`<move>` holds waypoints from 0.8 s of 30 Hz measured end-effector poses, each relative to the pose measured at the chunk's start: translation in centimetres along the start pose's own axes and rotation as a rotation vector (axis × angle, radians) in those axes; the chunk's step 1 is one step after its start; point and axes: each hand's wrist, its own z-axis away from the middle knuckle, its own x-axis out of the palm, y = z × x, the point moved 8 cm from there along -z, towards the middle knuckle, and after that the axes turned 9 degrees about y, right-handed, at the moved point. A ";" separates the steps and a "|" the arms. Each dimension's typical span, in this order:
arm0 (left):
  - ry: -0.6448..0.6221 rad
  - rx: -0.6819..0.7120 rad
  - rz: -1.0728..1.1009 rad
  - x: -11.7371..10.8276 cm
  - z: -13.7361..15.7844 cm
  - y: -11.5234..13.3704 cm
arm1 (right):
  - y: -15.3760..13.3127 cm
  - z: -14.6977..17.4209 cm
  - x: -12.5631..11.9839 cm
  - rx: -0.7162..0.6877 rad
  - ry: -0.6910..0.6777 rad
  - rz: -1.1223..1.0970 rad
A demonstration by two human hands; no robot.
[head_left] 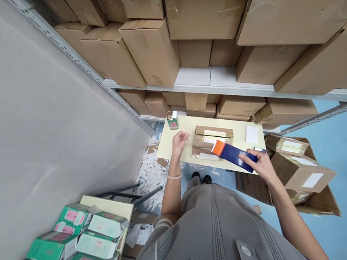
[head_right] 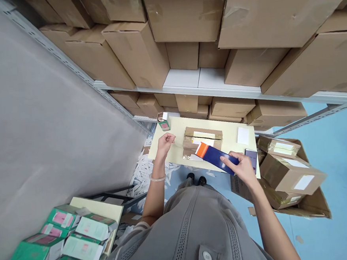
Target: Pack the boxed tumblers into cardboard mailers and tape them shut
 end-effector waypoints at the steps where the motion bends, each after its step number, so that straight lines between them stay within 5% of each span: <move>1: 0.031 -0.007 0.007 -0.9 -0.7 -0.3 | 0.5 -0.3 -0.6 0.027 -0.017 -0.003; 5: 0.087 -0.076 0.035 -2.2 -3.3 -2.1 | 1.8 -3.1 -3.0 0.088 -0.024 0.067; 13: -0.071 -0.355 0.143 2.1 -5.1 -8.2 | -3.4 -11.2 -4.3 0.074 -0.024 0.479; 24: -0.040 -0.423 0.066 4.4 -4.7 -13.8 | -13.2 -16.2 2.5 -0.136 -0.131 0.625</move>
